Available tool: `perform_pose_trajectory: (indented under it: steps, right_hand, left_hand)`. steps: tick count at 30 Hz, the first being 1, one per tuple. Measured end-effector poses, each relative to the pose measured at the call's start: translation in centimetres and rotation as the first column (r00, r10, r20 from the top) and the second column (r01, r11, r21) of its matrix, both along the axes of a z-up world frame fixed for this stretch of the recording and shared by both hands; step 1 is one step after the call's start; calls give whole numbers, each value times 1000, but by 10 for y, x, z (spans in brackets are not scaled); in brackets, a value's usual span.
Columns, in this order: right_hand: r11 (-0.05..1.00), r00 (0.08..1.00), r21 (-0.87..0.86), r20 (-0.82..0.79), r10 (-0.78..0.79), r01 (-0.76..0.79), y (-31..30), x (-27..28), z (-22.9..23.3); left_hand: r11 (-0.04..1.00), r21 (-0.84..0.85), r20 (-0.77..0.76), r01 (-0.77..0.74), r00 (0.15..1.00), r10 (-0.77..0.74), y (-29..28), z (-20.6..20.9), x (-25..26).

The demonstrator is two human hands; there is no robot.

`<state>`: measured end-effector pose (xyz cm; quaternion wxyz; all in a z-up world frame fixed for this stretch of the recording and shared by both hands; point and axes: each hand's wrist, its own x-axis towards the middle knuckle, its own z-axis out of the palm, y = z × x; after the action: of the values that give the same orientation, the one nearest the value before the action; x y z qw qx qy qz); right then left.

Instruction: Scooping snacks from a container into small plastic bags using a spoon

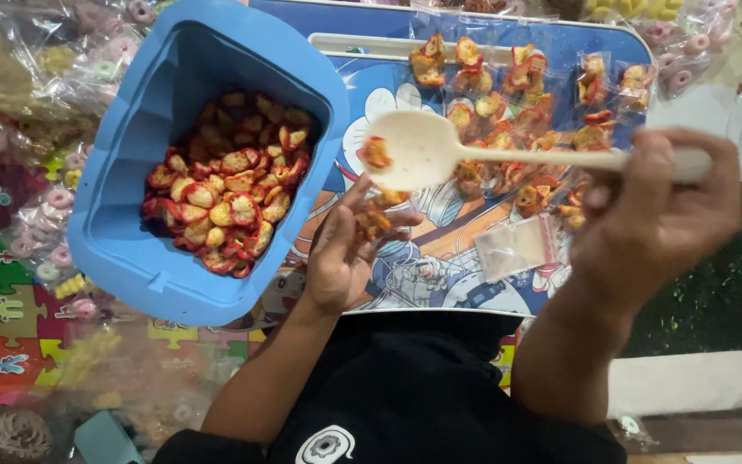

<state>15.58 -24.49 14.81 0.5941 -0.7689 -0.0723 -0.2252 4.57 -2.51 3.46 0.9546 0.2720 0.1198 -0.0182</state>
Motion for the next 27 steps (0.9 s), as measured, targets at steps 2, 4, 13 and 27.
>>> perform_pose_trajectory:
  steps: [2,4,13,27]
  right_hand:
    - [999,999,-32,23,43,-43,25,12,2]
    - [994,995,-63,45,95,-92,55,19,8]
    - [759,738,-387,241,631,-523,127,42,5]
    - [856,912,-351,14,410,-380,66,-10,-30]
  left_hand:
    - [1000,-14,29,-2,1000,3,0,-8,-4]
    - [1000,-26,59,-12,998,13,3,-11,-6]
    - [998,-58,34,30,999,-28,8,-19,-15]
    - [943,171,183,-286,949,255,-18,-5,-3]
